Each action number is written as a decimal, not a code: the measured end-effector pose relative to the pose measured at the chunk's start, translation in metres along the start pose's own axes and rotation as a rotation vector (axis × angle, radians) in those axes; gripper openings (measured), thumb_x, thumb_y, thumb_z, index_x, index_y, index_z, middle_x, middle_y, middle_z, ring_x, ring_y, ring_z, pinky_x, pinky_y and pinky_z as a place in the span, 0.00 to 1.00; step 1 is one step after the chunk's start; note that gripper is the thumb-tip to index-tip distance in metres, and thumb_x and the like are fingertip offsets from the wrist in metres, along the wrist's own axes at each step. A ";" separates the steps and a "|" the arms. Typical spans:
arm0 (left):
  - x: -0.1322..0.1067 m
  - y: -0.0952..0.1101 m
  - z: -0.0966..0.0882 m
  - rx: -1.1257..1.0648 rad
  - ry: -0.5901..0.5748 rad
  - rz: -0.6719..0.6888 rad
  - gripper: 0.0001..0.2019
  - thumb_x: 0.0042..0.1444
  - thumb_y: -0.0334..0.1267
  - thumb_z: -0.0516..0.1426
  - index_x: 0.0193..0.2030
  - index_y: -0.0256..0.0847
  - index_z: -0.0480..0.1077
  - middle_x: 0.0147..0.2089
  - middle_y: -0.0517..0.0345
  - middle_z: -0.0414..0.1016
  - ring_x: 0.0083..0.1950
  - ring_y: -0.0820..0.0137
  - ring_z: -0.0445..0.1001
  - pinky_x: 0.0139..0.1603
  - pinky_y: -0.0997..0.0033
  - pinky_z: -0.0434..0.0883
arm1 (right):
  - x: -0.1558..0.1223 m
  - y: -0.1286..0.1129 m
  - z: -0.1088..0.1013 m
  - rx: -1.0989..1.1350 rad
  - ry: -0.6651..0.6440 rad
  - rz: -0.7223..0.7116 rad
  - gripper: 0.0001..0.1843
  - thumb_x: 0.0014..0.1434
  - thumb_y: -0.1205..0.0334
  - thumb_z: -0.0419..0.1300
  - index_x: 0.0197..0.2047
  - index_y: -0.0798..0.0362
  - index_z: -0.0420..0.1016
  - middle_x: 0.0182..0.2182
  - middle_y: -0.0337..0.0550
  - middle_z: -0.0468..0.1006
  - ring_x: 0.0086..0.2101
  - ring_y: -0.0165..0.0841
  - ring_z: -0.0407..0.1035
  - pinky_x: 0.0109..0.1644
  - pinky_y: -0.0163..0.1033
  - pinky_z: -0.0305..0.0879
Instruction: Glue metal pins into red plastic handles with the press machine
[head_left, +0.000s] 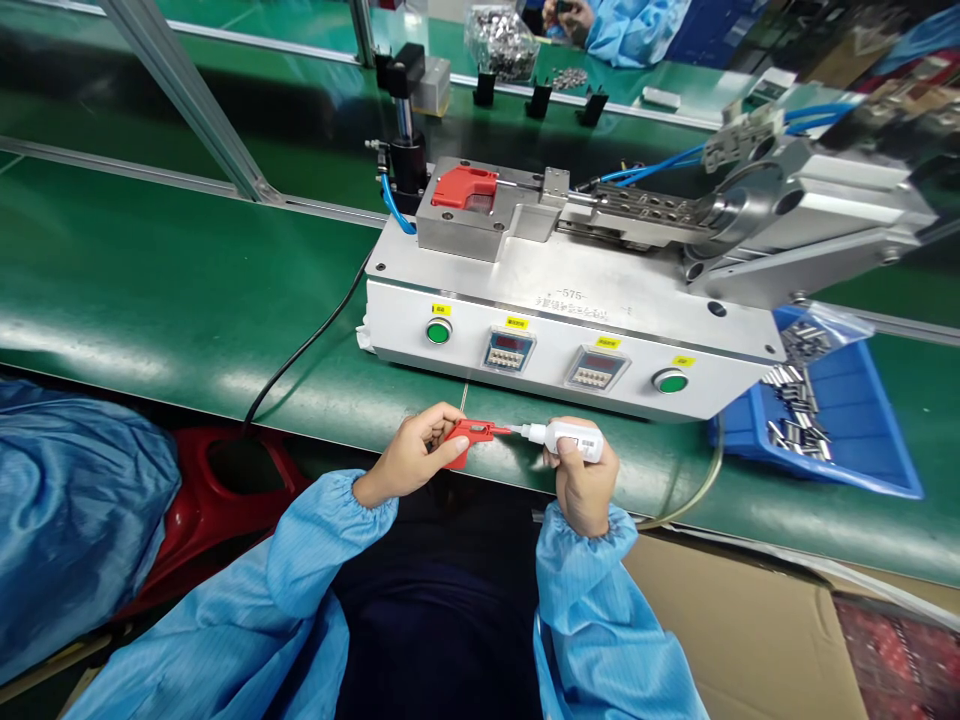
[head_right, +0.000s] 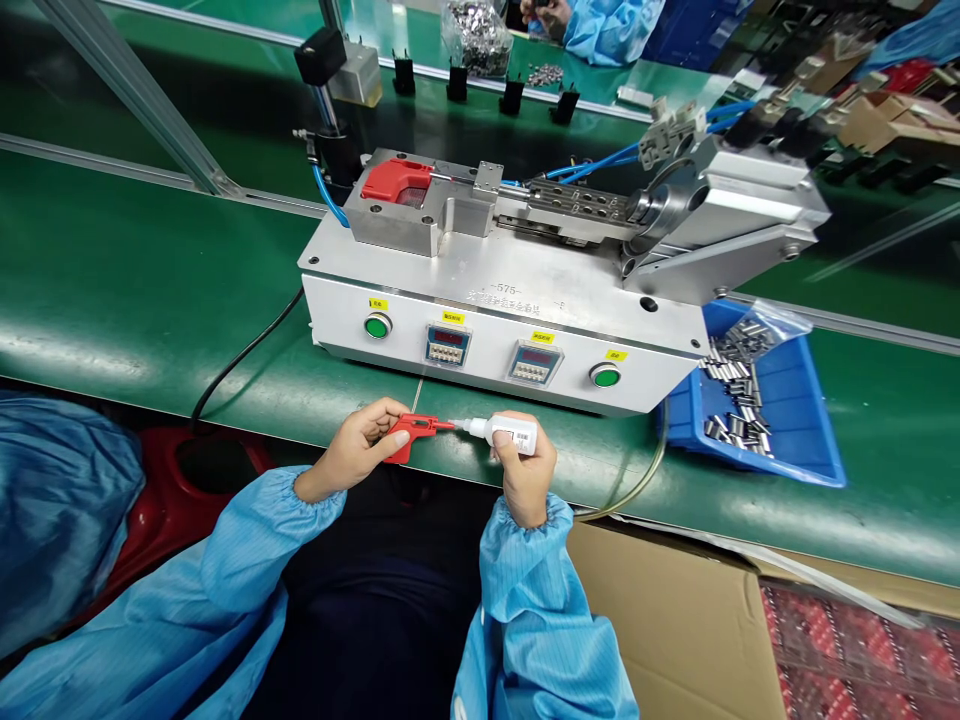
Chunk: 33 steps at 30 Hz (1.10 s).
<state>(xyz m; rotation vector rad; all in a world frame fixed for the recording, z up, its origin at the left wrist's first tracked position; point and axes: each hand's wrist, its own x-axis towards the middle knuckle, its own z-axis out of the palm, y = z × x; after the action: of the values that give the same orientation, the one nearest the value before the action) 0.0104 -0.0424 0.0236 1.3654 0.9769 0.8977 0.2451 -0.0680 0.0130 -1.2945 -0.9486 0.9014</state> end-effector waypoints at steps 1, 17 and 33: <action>0.000 0.000 0.000 -0.001 0.002 0.000 0.16 0.65 0.52 0.62 0.44 0.40 0.74 0.34 0.56 0.77 0.34 0.69 0.74 0.34 0.72 0.69 | 0.000 -0.001 0.000 0.006 0.001 0.003 0.23 0.55 0.39 0.71 0.38 0.52 0.79 0.21 0.34 0.70 0.19 0.27 0.58 0.24 0.36 0.59; 0.004 0.003 -0.001 -0.129 0.012 -0.065 0.22 0.61 0.59 0.64 0.44 0.40 0.73 0.34 0.56 0.80 0.32 0.70 0.76 0.32 0.73 0.71 | 0.004 -0.008 0.001 0.140 -0.081 0.045 0.27 0.55 0.33 0.70 0.38 0.50 0.76 0.21 0.36 0.69 0.21 0.32 0.65 0.26 0.40 0.67; 0.003 0.004 -0.002 -0.099 0.013 -0.060 0.21 0.62 0.57 0.64 0.45 0.39 0.73 0.35 0.55 0.81 0.33 0.69 0.77 0.33 0.73 0.72 | 0.001 -0.003 0.004 0.066 -0.030 -0.020 0.25 0.54 0.35 0.71 0.35 0.50 0.75 0.25 0.39 0.76 0.21 0.33 0.69 0.26 0.42 0.68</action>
<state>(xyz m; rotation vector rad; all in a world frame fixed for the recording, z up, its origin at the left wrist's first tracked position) 0.0102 -0.0388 0.0277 1.2421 0.9650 0.8992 0.2412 -0.0661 0.0158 -1.2163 -0.9457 0.9316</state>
